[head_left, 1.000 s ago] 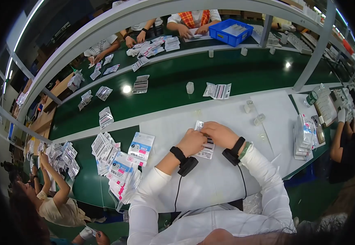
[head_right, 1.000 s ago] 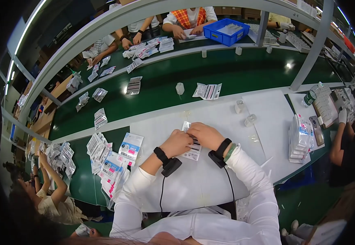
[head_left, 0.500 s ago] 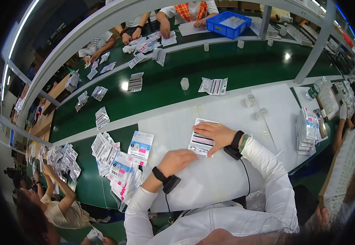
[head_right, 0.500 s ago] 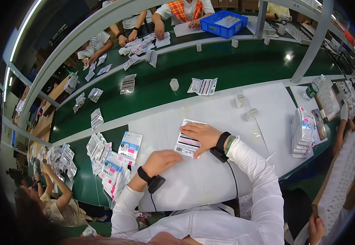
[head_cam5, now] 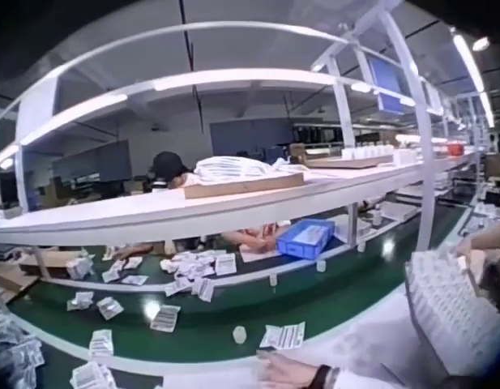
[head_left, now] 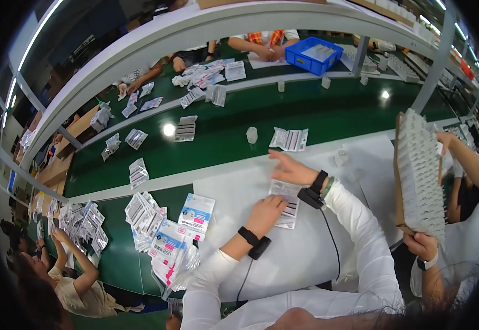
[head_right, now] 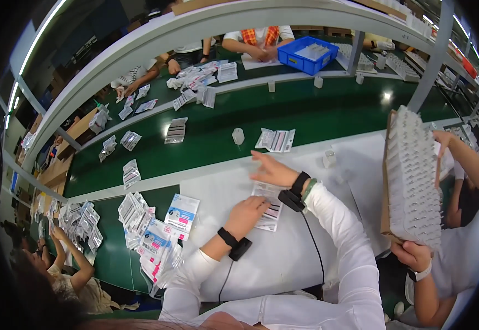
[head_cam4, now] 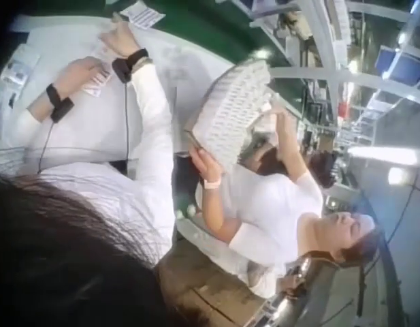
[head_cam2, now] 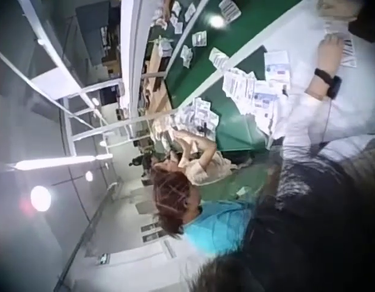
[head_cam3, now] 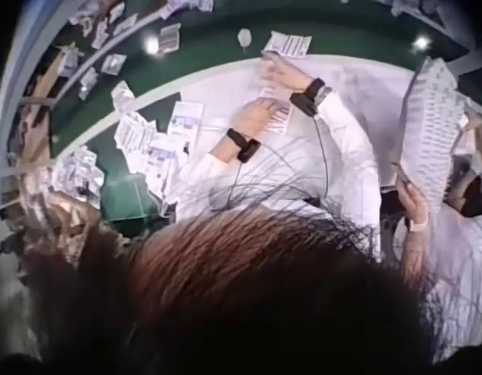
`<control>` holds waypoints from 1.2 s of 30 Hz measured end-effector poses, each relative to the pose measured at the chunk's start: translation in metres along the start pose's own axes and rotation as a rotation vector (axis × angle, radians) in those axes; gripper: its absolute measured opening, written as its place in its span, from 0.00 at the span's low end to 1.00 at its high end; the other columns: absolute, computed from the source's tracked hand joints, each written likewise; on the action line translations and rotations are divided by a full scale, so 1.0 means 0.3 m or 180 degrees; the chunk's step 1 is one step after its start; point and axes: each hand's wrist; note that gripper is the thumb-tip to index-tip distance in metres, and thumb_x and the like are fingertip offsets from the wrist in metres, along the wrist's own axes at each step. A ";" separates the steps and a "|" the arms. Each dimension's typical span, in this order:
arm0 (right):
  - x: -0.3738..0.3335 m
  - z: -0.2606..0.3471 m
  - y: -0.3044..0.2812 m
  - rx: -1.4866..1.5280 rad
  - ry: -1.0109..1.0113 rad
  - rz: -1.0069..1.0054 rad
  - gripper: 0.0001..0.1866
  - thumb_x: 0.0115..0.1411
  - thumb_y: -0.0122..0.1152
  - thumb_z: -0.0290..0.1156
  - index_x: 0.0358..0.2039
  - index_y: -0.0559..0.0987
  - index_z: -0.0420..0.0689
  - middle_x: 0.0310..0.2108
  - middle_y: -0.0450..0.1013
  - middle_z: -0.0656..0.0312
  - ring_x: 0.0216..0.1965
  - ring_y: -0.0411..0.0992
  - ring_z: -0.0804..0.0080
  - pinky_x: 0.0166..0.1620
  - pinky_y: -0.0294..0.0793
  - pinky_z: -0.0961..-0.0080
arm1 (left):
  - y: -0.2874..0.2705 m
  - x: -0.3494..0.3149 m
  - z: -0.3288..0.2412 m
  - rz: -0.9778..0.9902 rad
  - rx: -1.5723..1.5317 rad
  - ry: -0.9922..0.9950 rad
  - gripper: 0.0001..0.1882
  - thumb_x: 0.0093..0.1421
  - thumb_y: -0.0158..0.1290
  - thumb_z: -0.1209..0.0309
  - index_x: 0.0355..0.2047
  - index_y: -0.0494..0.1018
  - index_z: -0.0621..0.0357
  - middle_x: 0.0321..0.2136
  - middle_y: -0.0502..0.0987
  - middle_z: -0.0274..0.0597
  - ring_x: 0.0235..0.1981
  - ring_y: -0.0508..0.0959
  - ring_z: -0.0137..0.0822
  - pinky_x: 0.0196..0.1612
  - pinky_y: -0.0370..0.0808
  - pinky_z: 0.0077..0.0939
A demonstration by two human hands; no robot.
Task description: The person packages a power adapter by hand, picking up a plastic pouch, inserting the adapter, and peeling off a strip to seal the adhesive closure. The person then places the sealed pouch onto a stack and repeats the process.
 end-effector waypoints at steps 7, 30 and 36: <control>0.430 -0.033 0.015 -0.2218 -0.0338 -0.1456 0.38 0.50 0.67 0.33 0.63 0.65 0.51 0.60 0.61 0.46 0.55 0.66 0.42 0.57 0.69 0.54 | 0.014 -0.002 0.008 -0.0523 -0.0560 0.0214 0.16 0.54 0.50 0.75 0.43 0.77 0.54 0.45 0.76 0.39 0.49 0.75 0.41 0.50 0.75 0.33; -0.308 0.171 0.146 0.0302 -0.0739 -0.1219 0.23 0.54 0.62 0.25 0.52 0.72 0.46 0.51 0.68 0.59 0.50 0.70 0.68 0.47 0.75 0.73 | 0.040 0.043 0.030 -0.0645 -0.0523 -0.0233 0.13 0.53 0.50 0.78 0.39 0.78 0.63 0.42 0.78 0.47 0.41 0.76 0.49 0.46 0.74 0.43; -0.423 -0.025 0.157 -0.0356 -0.1097 -0.1176 0.24 0.55 0.63 0.26 0.53 0.72 0.45 0.52 0.69 0.60 0.49 0.72 0.67 0.48 0.75 0.72 | 0.059 0.014 0.016 -0.0361 -0.0092 -0.0339 0.13 0.51 0.53 0.77 0.39 0.79 0.63 0.44 0.78 0.46 0.44 0.74 0.51 0.50 0.72 0.39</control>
Point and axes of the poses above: each hand's wrist, its own x-axis towards the middle knuckle, its own y-axis out of the palm, z = x × y
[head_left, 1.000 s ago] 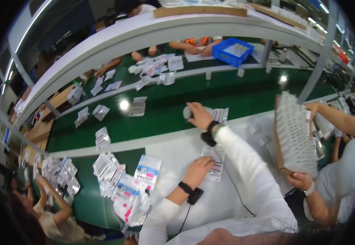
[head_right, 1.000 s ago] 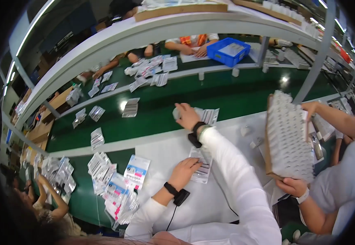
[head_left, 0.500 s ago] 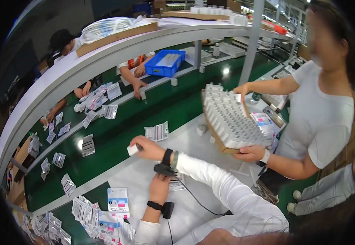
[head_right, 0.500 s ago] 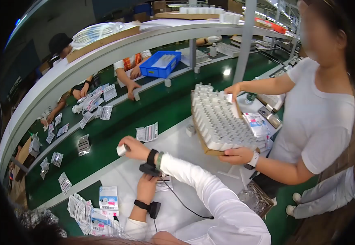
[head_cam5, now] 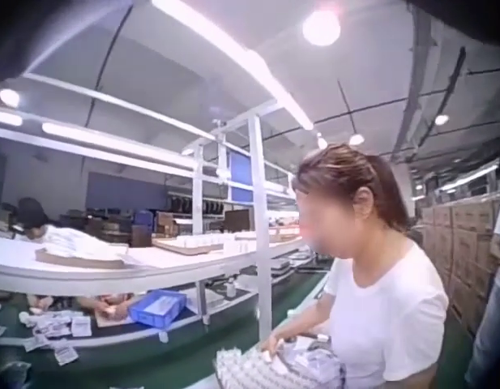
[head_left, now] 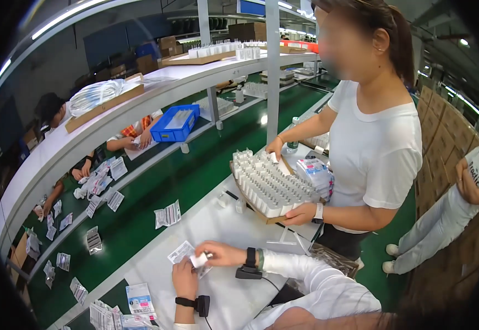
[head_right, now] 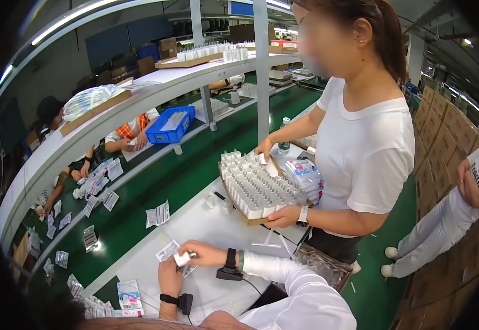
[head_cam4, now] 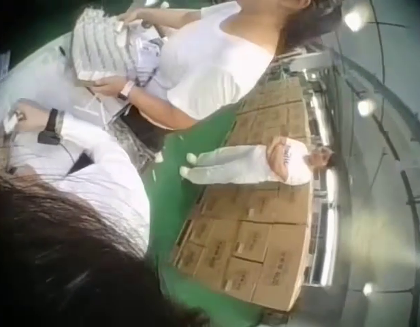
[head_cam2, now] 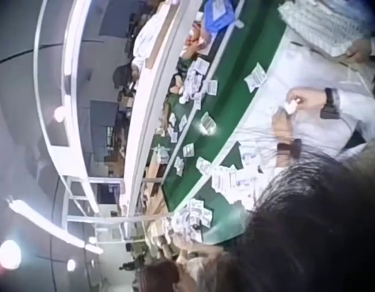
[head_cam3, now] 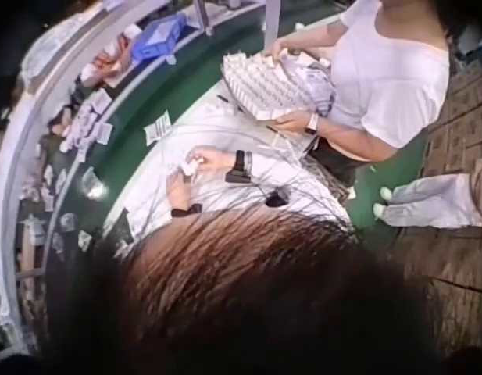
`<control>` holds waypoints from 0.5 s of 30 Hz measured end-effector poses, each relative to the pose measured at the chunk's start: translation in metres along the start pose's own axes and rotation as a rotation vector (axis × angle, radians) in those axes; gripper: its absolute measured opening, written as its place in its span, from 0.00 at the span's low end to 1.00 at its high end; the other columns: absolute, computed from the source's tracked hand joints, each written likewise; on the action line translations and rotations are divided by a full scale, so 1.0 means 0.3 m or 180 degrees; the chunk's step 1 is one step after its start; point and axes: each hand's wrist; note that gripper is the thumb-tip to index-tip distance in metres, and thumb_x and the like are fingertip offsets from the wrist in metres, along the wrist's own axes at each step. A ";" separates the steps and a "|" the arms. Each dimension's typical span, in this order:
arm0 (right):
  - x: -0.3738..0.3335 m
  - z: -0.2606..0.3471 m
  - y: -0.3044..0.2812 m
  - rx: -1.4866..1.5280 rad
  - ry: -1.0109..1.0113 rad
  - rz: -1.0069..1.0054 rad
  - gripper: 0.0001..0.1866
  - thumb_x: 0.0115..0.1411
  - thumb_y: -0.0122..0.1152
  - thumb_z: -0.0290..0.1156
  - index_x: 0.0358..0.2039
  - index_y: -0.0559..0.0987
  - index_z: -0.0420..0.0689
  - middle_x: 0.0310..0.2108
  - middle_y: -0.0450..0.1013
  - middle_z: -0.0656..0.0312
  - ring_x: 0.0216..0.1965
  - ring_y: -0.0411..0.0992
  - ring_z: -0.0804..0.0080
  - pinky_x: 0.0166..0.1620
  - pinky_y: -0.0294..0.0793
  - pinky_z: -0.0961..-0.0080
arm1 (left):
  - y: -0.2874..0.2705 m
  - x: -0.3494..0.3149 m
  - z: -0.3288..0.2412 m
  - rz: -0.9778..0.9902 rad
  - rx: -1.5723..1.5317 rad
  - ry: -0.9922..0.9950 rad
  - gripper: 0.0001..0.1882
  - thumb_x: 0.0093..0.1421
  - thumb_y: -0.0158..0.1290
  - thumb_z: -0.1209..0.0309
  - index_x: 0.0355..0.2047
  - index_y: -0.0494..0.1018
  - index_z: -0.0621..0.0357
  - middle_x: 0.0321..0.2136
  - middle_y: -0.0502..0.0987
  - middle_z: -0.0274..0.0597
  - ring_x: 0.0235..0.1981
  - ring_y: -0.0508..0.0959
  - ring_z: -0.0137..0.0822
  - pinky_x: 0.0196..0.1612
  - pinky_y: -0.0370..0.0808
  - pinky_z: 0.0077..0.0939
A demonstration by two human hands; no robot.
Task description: The person packages a power adapter by hand, picking up a plastic pouch, inserting the adapter, and peeling off a strip to seal the adhesive closure. The person then places the sealed pouch onto a stack and repeats the process.
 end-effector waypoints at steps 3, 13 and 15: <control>-0.028 0.030 0.001 0.0087 0.0462 0.0575 0.24 0.54 0.63 0.26 0.53 0.72 0.45 0.50 0.70 0.60 0.49 0.72 0.66 0.49 0.74 0.71 | -0.001 -0.010 0.013 -0.0153 -0.0482 0.0026 0.14 0.49 0.56 0.76 0.38 0.80 0.60 0.46 0.78 0.44 0.45 0.73 0.49 0.52 0.71 0.38; 0.030 0.112 0.032 -0.0218 0.0131 0.0266 0.24 0.51 0.62 0.23 0.52 0.74 0.45 0.49 0.71 0.55 0.49 0.72 0.58 0.53 0.73 0.67 | 0.005 -0.026 0.026 -0.0030 -0.0864 -0.0337 0.17 0.48 0.57 0.78 0.40 0.80 0.55 0.48 0.77 0.40 0.49 0.72 0.46 0.54 0.70 0.37; 0.013 0.086 0.045 -0.0131 0.0299 0.0488 0.25 0.50 0.62 0.22 0.52 0.74 0.45 0.50 0.71 0.55 0.51 0.71 0.56 0.54 0.72 0.66 | -0.015 -0.041 0.041 -0.0053 -0.0774 -0.0221 0.18 0.48 0.57 0.78 0.41 0.80 0.55 0.48 0.77 0.40 0.49 0.71 0.46 0.55 0.69 0.37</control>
Point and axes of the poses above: each hand's wrist, its own x-axis towards the middle knuckle, its own y-axis out of the palm, z = x × y
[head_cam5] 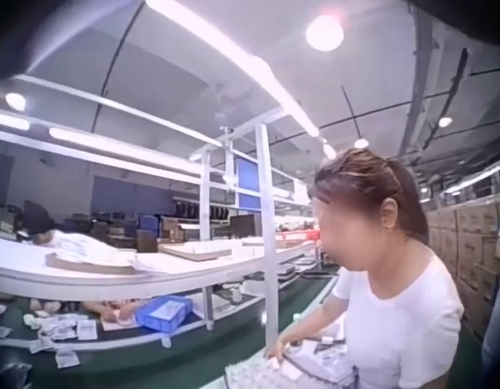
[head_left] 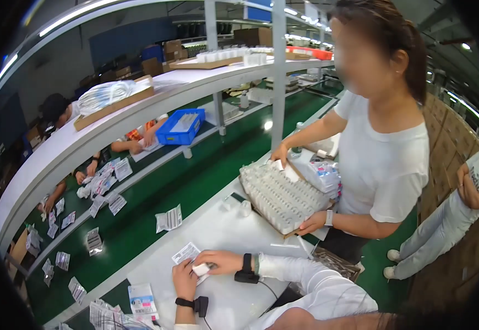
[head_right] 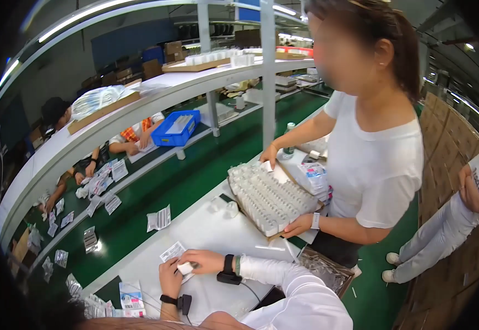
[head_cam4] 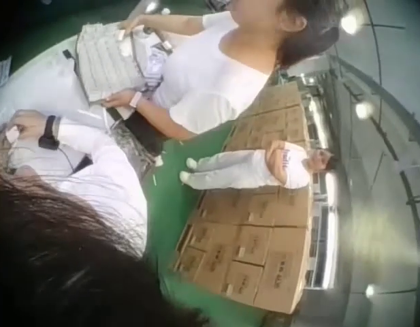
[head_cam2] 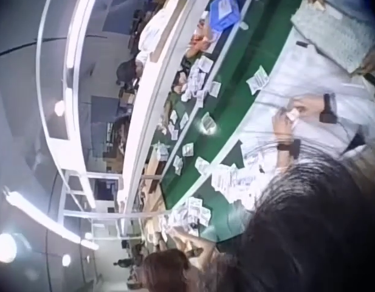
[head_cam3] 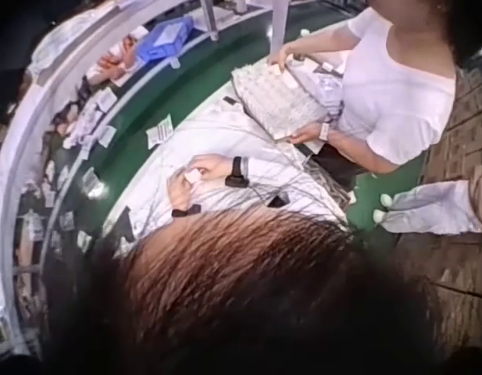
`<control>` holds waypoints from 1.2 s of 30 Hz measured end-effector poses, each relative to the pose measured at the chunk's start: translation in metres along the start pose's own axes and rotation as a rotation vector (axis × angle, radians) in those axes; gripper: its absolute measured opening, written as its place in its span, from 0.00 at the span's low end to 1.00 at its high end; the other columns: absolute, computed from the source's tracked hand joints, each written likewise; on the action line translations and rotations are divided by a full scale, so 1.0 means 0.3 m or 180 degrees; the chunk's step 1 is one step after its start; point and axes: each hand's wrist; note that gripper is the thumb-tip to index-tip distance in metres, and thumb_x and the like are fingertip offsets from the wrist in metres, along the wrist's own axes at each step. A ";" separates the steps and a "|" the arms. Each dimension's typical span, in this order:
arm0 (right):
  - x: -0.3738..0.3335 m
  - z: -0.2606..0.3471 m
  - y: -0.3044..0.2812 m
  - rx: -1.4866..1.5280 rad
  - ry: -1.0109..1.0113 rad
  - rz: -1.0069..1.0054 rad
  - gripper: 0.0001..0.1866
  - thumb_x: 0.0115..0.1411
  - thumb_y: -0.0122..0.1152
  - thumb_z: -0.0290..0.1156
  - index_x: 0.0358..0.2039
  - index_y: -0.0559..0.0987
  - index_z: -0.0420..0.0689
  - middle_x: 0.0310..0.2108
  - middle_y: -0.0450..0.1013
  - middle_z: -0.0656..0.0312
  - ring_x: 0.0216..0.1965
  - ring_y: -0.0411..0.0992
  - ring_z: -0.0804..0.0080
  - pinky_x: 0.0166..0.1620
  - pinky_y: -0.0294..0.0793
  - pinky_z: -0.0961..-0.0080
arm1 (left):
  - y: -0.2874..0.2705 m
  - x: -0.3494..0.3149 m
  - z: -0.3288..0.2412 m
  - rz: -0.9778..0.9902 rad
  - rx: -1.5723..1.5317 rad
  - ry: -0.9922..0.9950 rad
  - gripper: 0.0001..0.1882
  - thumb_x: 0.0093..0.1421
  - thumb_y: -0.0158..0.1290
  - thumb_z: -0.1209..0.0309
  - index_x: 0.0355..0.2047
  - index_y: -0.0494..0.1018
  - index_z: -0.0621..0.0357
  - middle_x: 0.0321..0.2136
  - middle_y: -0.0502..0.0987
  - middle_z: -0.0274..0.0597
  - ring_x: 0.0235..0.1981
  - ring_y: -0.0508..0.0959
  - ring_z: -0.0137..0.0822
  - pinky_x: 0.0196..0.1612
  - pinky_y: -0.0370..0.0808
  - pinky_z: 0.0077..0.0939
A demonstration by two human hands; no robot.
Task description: The person packages a power adapter by hand, picking up a plastic pouch, inserting the adapter, and peeling off a strip to seal the adhesive closure. The person then places the sealed pouch onto a stack and repeats the process.
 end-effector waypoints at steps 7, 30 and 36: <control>-0.023 -0.049 -0.045 -0.0440 -0.0134 -0.0030 0.27 0.49 0.63 0.21 0.52 0.74 0.44 0.51 0.71 0.54 0.53 0.70 0.54 0.56 0.71 0.63 | 0.047 0.055 -0.010 -0.0071 -0.0201 0.0023 0.15 0.54 0.54 0.75 0.43 0.81 0.53 0.49 0.78 0.41 0.49 0.73 0.47 0.55 0.68 0.40; -0.025 -0.012 -0.043 -0.2394 -0.0390 0.0095 0.27 0.47 0.67 0.37 0.51 0.77 0.56 0.42 0.71 0.68 0.46 0.70 0.67 0.50 0.68 0.67 | 0.060 0.064 -0.019 -0.0156 -0.0538 -0.0112 0.11 0.55 0.56 0.75 0.40 0.81 0.54 0.45 0.80 0.37 0.46 0.73 0.45 0.51 0.70 0.36; -0.051 -0.033 -0.043 -0.2013 -0.0554 -0.0189 0.23 0.48 0.68 0.35 0.48 0.78 0.56 0.41 0.70 0.67 0.44 0.70 0.66 0.48 0.70 0.67 | 0.061 0.088 -0.063 -0.0155 -0.0386 -0.0091 0.09 0.59 0.55 0.72 0.40 0.81 0.55 0.42 0.80 0.37 0.44 0.73 0.44 0.50 0.70 0.35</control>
Point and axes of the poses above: each hand's wrist, its own x-axis towards the middle knuckle, its own y-axis out of the palm, z = x × y
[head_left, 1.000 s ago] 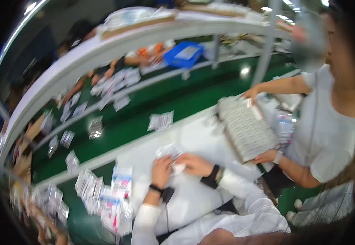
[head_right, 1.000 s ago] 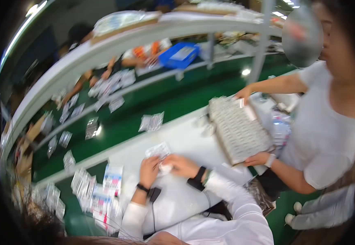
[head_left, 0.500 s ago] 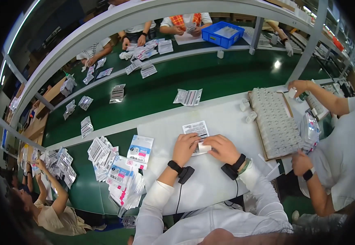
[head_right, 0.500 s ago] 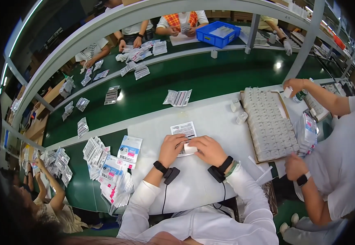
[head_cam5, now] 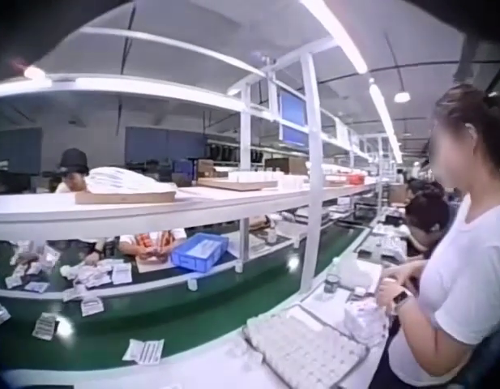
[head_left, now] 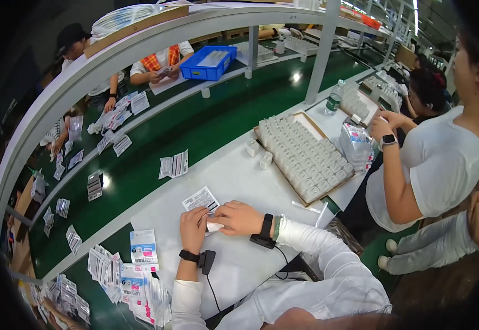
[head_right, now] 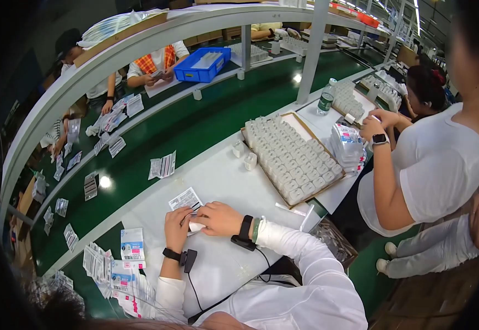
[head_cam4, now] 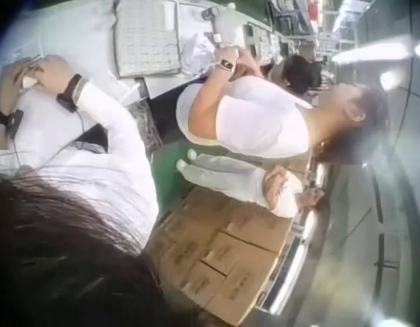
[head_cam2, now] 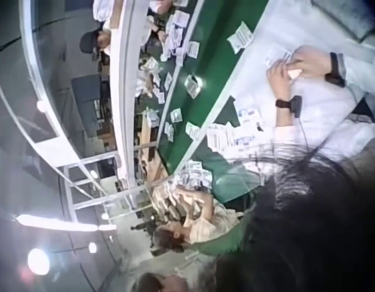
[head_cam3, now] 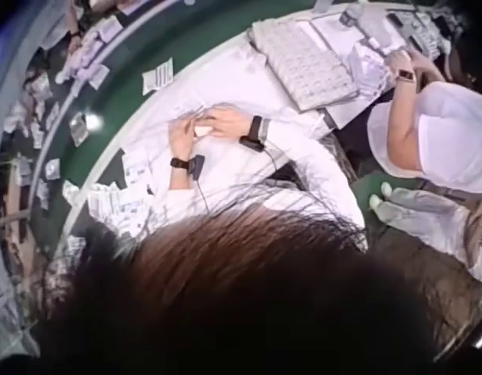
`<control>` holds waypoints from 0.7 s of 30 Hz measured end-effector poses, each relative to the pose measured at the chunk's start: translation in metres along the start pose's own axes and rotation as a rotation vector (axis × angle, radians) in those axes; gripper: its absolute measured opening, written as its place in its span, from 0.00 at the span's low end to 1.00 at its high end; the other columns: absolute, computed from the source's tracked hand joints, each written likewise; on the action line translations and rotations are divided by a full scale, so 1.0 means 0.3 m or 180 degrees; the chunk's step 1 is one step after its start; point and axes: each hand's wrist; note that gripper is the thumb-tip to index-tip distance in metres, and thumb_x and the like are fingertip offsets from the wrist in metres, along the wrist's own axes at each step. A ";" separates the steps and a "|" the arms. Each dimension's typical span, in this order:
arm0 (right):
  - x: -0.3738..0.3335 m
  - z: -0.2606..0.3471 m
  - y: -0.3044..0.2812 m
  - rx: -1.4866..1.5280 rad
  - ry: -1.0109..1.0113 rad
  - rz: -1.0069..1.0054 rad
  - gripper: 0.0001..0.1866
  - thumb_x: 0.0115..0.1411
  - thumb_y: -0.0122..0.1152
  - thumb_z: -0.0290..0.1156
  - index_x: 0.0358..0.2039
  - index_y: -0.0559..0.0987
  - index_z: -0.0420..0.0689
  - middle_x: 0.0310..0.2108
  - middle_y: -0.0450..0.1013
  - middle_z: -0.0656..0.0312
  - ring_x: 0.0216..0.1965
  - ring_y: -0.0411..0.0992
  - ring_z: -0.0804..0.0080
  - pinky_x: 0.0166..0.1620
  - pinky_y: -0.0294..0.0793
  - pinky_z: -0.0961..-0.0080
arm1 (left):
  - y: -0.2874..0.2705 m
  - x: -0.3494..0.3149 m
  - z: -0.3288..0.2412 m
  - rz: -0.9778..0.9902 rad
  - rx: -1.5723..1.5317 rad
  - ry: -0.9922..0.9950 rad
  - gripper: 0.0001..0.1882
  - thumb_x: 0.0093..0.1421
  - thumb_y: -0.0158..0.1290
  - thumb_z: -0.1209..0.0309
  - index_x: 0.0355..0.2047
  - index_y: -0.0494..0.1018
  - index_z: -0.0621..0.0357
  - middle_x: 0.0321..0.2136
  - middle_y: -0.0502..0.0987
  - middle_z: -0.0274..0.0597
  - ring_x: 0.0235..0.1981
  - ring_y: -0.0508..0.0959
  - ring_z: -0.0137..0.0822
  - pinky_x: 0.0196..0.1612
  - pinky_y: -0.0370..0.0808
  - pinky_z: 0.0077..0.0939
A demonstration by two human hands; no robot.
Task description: The person packages a power adapter by hand, picking up a plastic pouch, inserting the adapter, and peeling off a strip to seal the adhesive closure. The person then places the sealed pouch onto a stack and repeats the process.
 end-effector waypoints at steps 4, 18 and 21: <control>0.001 0.012 0.014 -0.0157 -0.0092 -0.0048 0.19 0.48 0.68 0.33 0.43 0.78 0.53 0.40 0.70 0.66 0.43 0.71 0.64 0.45 0.71 0.66 | -0.007 0.001 -0.001 0.0049 -0.0057 -0.0143 0.10 0.60 0.55 0.72 0.41 0.81 0.55 0.41 0.81 0.37 0.44 0.73 0.43 0.50 0.70 0.35; 0.114 -0.135 0.114 0.0783 0.1279 -0.0023 0.24 0.46 0.71 0.35 0.40 0.68 0.43 0.37 0.72 0.51 0.37 0.73 0.46 0.41 0.73 0.55 | 0.025 0.036 -0.035 -0.0169 0.0742 0.0702 0.18 0.57 0.54 0.75 0.49 0.77 0.54 0.49 0.79 0.37 0.52 0.74 0.43 0.51 0.71 0.41; 0.107 -0.147 0.065 0.1360 0.1335 0.0259 0.24 0.47 0.72 0.35 0.39 0.67 0.43 0.31 0.73 0.53 0.35 0.73 0.49 0.37 0.72 0.59 | 0.006 0.004 -0.042 -0.0085 0.1017 0.0401 0.19 0.54 0.55 0.74 0.48 0.78 0.51 0.50 0.79 0.34 0.53 0.74 0.40 0.51 0.69 0.38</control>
Point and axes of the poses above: each hand's wrist, its own x-axis towards the middle knuckle, its own y-axis out of the palm, z = x × y
